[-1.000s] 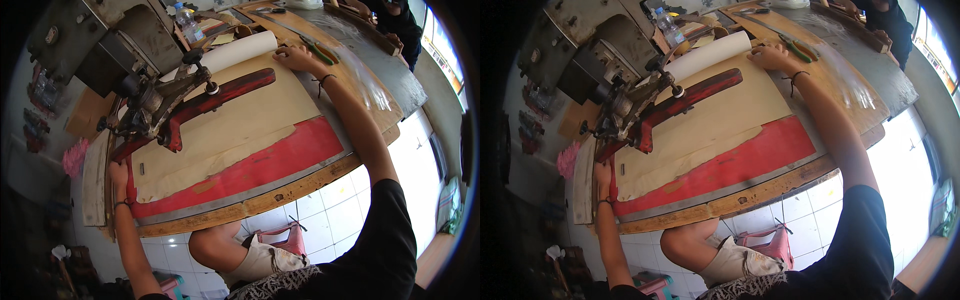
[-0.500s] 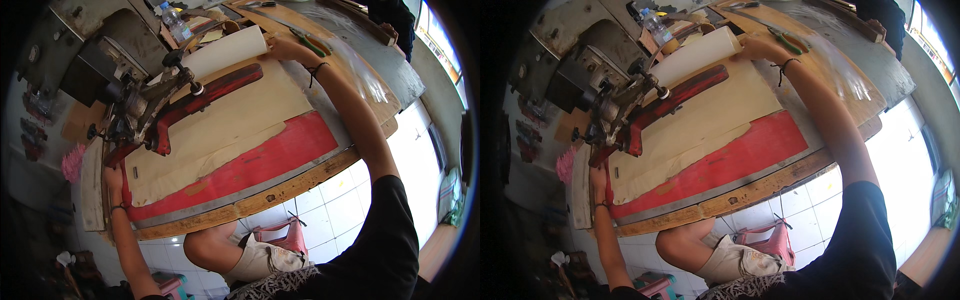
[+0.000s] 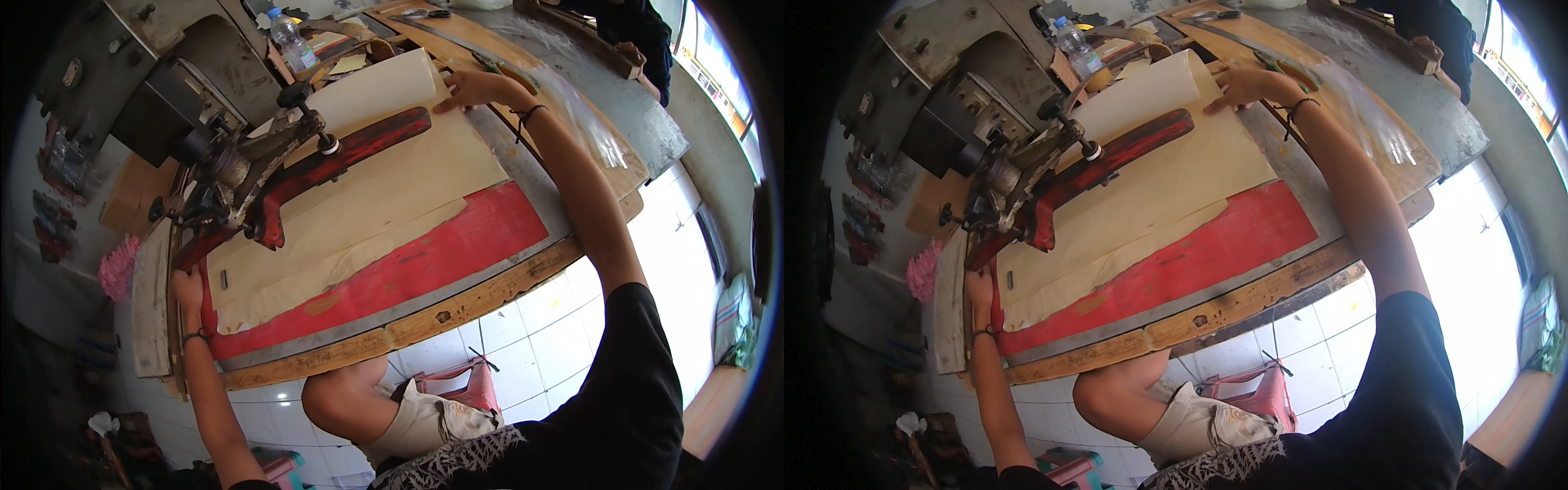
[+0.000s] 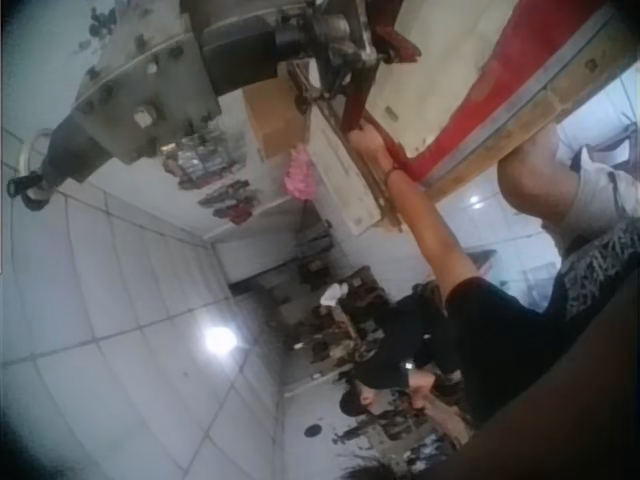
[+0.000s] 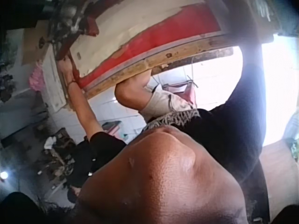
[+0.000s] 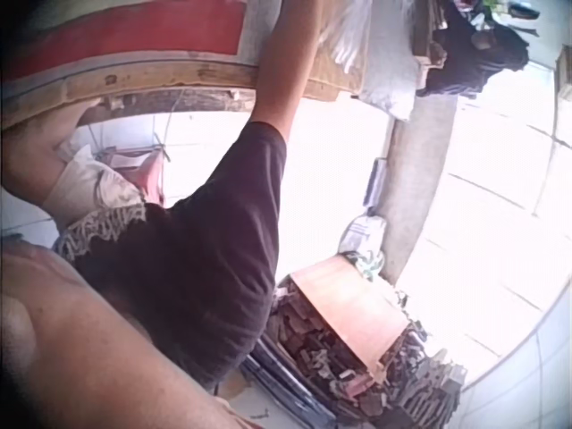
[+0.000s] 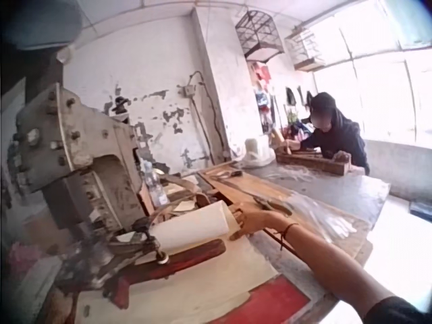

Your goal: The person uses an industrial machine to press or seal large pieces of material, handling fabric or plastic components and a long metal guide bar.

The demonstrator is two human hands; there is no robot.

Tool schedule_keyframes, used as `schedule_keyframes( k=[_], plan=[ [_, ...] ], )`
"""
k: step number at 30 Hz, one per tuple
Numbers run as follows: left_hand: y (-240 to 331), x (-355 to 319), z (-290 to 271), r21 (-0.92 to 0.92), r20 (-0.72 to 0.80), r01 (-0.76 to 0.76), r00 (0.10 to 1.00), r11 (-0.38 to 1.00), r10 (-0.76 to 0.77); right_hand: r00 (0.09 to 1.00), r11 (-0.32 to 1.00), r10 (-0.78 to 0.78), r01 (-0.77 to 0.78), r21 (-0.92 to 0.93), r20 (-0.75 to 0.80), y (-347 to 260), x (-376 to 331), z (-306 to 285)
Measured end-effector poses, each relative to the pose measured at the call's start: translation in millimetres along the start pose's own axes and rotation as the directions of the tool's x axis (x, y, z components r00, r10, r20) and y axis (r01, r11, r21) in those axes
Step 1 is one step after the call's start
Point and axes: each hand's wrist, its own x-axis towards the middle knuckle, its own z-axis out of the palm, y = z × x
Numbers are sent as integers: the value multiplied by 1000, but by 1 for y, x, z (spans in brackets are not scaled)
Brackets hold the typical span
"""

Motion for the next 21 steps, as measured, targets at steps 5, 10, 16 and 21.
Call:
schedule_keyframes(
  k=[5, 10, 16, 21],
  plan=[
    [10, -3, 1, 20, 6, 12, 1000, 1000, -12, 978, 947, 188, -156, -280, 92, -14, -6, -5],
    [16, 0, 11, 88, 6, 46, 999, 995, -47, 995, 990, 70, -77, 121, 65, 4, -16, -5],
    [2, 0, 7, 60, -43, 28, 999, 998, -25, 944, 971, 188, -220, 93, 273, -17, -50, -11],
    [13, -4, 6, 119, 67, 94, 992, 988, -102, 962, 974, 132, -82, -210, 238, -21, -65, -10]
  ],
)
